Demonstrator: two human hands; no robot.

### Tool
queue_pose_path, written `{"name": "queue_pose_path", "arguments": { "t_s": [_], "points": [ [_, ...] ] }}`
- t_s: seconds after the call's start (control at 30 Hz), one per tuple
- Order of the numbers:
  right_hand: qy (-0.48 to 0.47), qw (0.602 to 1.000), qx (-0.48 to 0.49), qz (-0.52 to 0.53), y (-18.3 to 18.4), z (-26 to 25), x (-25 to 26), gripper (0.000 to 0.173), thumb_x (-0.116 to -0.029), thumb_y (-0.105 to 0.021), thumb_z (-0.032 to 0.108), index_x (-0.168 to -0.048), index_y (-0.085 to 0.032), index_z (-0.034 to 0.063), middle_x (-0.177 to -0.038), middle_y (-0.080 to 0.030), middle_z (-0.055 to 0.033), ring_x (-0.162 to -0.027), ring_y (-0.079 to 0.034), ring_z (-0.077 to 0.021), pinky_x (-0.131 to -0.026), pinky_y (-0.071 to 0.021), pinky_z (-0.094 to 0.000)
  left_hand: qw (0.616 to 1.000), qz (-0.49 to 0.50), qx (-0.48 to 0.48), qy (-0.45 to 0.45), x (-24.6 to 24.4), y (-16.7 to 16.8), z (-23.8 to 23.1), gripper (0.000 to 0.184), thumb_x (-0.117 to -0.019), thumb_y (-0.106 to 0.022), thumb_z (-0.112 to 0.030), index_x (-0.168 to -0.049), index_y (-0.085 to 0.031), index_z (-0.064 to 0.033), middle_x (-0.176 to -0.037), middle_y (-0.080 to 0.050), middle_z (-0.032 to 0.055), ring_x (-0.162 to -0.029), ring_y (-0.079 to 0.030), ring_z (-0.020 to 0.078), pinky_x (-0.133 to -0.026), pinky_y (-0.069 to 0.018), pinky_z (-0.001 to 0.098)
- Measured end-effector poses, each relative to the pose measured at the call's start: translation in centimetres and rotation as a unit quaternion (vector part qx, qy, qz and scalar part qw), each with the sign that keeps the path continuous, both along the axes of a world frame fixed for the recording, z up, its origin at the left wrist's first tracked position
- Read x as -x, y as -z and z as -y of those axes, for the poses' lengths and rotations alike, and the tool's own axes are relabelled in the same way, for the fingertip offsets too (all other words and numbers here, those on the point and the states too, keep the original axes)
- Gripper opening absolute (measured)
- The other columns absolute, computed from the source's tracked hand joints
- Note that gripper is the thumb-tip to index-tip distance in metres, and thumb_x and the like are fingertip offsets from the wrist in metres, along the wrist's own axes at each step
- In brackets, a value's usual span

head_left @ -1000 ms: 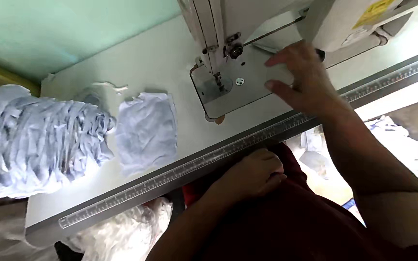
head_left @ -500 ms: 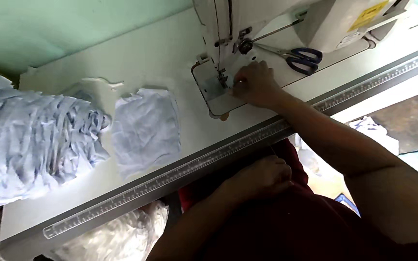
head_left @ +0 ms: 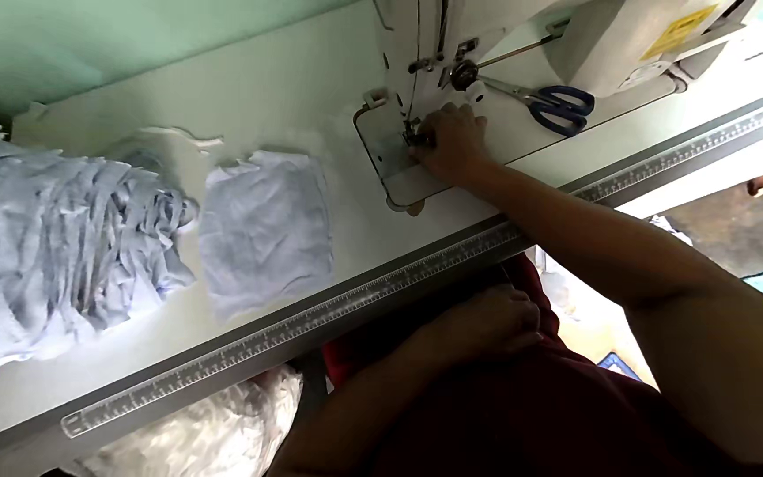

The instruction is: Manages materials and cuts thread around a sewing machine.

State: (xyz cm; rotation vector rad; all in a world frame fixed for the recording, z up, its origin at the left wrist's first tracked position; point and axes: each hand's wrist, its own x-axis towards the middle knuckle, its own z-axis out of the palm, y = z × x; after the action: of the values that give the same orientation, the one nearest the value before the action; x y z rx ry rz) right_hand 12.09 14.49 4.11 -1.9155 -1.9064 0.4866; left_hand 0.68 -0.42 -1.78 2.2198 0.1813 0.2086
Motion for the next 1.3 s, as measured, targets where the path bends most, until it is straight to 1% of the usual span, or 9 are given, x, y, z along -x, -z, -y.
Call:
{"name": "queue_pose_path", "arguments": {
  "t_s": [0.37,0.57,0.67,0.8,0.9,1.0,1.1,1.17,1.3],
  "points": [
    [-0.005,1.0,-0.002,0.014,0.3,-0.1,0.0,0.028,-0.1019,-0.057,0.023,-0.112,-0.07,0.001,-0.121,-0.065,-0.0182,-0.124,-0.053,-0.0378,-0.098,-0.036,-0.0609,0.999,-0.006,-0.023,-0.025,0.5,-0.6,0.5,0.022,-0.1002,-0.062,-0.016,-0.098,-0.072,0.004,-0.104,-0.07,0.0192,-0.108,-0.066,0.0325,-0.099,-0.0502,0.0417],
    [-0.055,0.997,-0.014,-0.055,0.2,3.2,-2.0,0.024,-0.1015,-0.055,0.016,-0.106,-0.069,-0.0027,-0.112,-0.064,-0.0214,-0.119,-0.055,-0.0409,-0.097,-0.0361,-0.0658,0.98,0.054,-0.125,-0.143,3.6,-4.2,0.2,0.026,-0.1003,-0.063,-0.029,-0.103,-0.074,-0.0055,-0.129,-0.067,0.0124,-0.122,-0.064,0.0241,-0.105,-0.0511,0.0398],
    [-0.102,0.991,-0.063,-0.057,0.7,6.4,-2.6,0.017,-0.0955,-0.06,0.011,-0.097,-0.069,-0.0031,-0.103,-0.065,-0.0214,-0.11,-0.058,-0.0426,-0.091,-0.0392,-0.0658,0.945,0.04,-0.155,-0.284,5.7,-6.5,-1.6,0.03,-0.1009,-0.061,-0.035,-0.097,-0.077,-0.0101,-0.124,-0.069,0.0047,-0.116,-0.065,0.0162,-0.099,-0.0541,0.0367],
    [-0.157,0.978,-0.125,-0.056,1.0,10.7,-1.9,0.011,-0.0911,-0.062,0.013,-0.088,-0.069,0.0044,-0.09,-0.063,-0.0126,-0.097,-0.06,-0.0352,-0.087,-0.0413,-0.0588,0.882,-0.084,-0.18,-0.427,7.1,-8.4,-5.9,0.042,-0.1022,-0.057,-0.043,-0.099,-0.074,-0.0052,-0.118,-0.066,0.0149,-0.112,-0.061,0.0328,-0.094,-0.0491,0.0521],
    [-0.211,0.962,-0.171,-0.042,1.1,13.2,-0.6,0.017,-0.0903,-0.056,0.019,-0.084,-0.068,0.0091,-0.09,-0.064,-0.0084,-0.097,-0.06,-0.0312,-0.087,-0.0427,-0.0555,0.876,-0.157,-0.135,-0.436,6.4,-8.1,-8.2,0.049,-0.1,-0.06,-0.051,-0.091,-0.074,-0.0041,-0.106,-0.067,0.0152,-0.107,-0.06,0.0346,-0.091,-0.0487,0.0547],
    [-0.266,0.943,-0.194,-0.049,1.3,14.4,0.1,0.016,-0.0913,-0.058,0.021,-0.085,-0.069,0.012,-0.092,-0.065,-0.006,-0.099,-0.061,-0.0282,-0.089,-0.0449,-0.0498,0.893,-0.191,-0.102,-0.395,5.7,-7.8,-9.0,0.028,-0.0985,-0.068,-0.032,-0.09,-0.074,-0.006,-0.099,-0.067,0.0107,-0.1,-0.062,0.0288,-0.087,-0.0505,0.0509],
    [-0.28,0.938,-0.198,-0.049,1.3,13.1,-0.6,0.014,-0.0912,-0.062,0.021,-0.094,-0.071,0.0107,-0.097,-0.067,-0.0085,-0.102,-0.062,-0.0308,-0.089,-0.0478,-0.0495,0.886,-0.202,-0.132,-0.396,6.3,-8.2,-8.6,0.02,-0.0979,-0.07,-0.025,-0.095,-0.074,-0.0057,-0.107,-0.067,0.0122,-0.103,-0.063,0.0307,-0.09,-0.0506,0.0537],
    [-0.264,0.95,-0.164,-0.026,0.9,10.5,-1.6,0.024,-0.0935,-0.067,0.019,-0.115,-0.071,0.0086,-0.107,-0.067,-0.0162,-0.108,-0.061,-0.0388,-0.092,-0.0496,-0.0566,0.88,-0.211,-0.161,-0.394,7.3,-8.6,-8.8,0.019,-0.0982,-0.069,-0.023,-0.098,-0.075,-0.0052,-0.11,-0.067,0.0144,-0.106,-0.062,0.0339,-0.093,-0.0489,0.0574],
    [-0.229,0.964,-0.114,0.072,0.7,4.9,-2.7,0.046,-0.1005,-0.061,0.02,-0.146,-0.058,0.024,-0.115,-0.061,-0.0274,-0.114,-0.056,-0.05,-0.091,-0.0451,-0.0633,0.851,-0.247,-0.253,-0.389,9.7,-9.0,-10.4,0.018,-0.0967,-0.07,-0.02,-0.092,-0.076,-0.004,-0.112,-0.068,0.0194,-0.111,-0.06,0.0425,-0.095,-0.0439,0.0653]
  ]
}}
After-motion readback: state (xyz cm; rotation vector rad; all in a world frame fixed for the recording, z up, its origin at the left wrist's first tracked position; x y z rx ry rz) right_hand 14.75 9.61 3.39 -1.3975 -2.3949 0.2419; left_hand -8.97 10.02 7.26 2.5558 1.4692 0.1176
